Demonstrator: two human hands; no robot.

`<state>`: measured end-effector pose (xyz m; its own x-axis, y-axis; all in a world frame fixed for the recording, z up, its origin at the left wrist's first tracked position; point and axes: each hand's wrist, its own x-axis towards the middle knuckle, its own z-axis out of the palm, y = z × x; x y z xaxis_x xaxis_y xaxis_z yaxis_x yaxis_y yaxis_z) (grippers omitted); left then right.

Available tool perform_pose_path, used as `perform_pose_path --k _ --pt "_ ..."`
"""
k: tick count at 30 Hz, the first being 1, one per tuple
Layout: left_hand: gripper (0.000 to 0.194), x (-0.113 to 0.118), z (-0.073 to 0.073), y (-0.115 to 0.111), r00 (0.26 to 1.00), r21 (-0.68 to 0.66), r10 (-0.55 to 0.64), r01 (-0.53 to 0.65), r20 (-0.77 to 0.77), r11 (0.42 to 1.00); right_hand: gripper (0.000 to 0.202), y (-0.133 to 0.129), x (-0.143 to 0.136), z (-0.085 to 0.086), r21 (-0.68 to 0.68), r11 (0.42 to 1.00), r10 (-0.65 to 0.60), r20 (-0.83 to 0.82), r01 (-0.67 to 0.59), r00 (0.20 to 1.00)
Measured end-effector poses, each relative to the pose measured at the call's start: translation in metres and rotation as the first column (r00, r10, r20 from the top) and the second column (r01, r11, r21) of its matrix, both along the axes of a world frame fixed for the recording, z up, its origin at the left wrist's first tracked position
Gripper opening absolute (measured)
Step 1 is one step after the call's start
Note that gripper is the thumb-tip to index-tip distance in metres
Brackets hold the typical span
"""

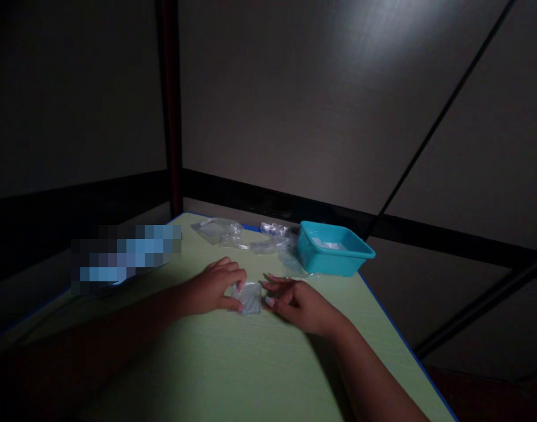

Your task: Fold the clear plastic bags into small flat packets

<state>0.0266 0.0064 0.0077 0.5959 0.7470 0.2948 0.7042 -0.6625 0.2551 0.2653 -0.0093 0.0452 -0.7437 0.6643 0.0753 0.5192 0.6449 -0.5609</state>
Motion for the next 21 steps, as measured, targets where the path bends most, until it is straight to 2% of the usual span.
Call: perform_pose_path --k 5,10,15,21 --pt "0.04 -0.001 0.001 0.001 1.0 -0.032 -0.002 0.002 -0.003 0.999 0.046 -0.002 -0.004 -0.005 0.134 0.991 -0.019 0.036 0.014 0.999" --pt "0.044 0.0 0.003 -0.001 1.0 0.0 0.005 -0.005 0.021 1.0 0.037 -0.005 -0.01 -0.006 0.188 0.981 0.019 0.111 -0.04 0.994" --pt "0.048 0.002 0.005 -0.003 0.998 0.058 -0.038 0.035 0.058 0.998 0.032 -0.006 -0.01 -0.005 0.184 0.981 0.042 0.14 -0.068 0.989" --pt "0.057 0.004 0.005 -0.006 0.985 -0.012 -0.127 0.129 0.119 0.992 0.032 -0.007 -0.011 -0.001 0.14 0.989 0.037 0.05 -0.043 0.998"
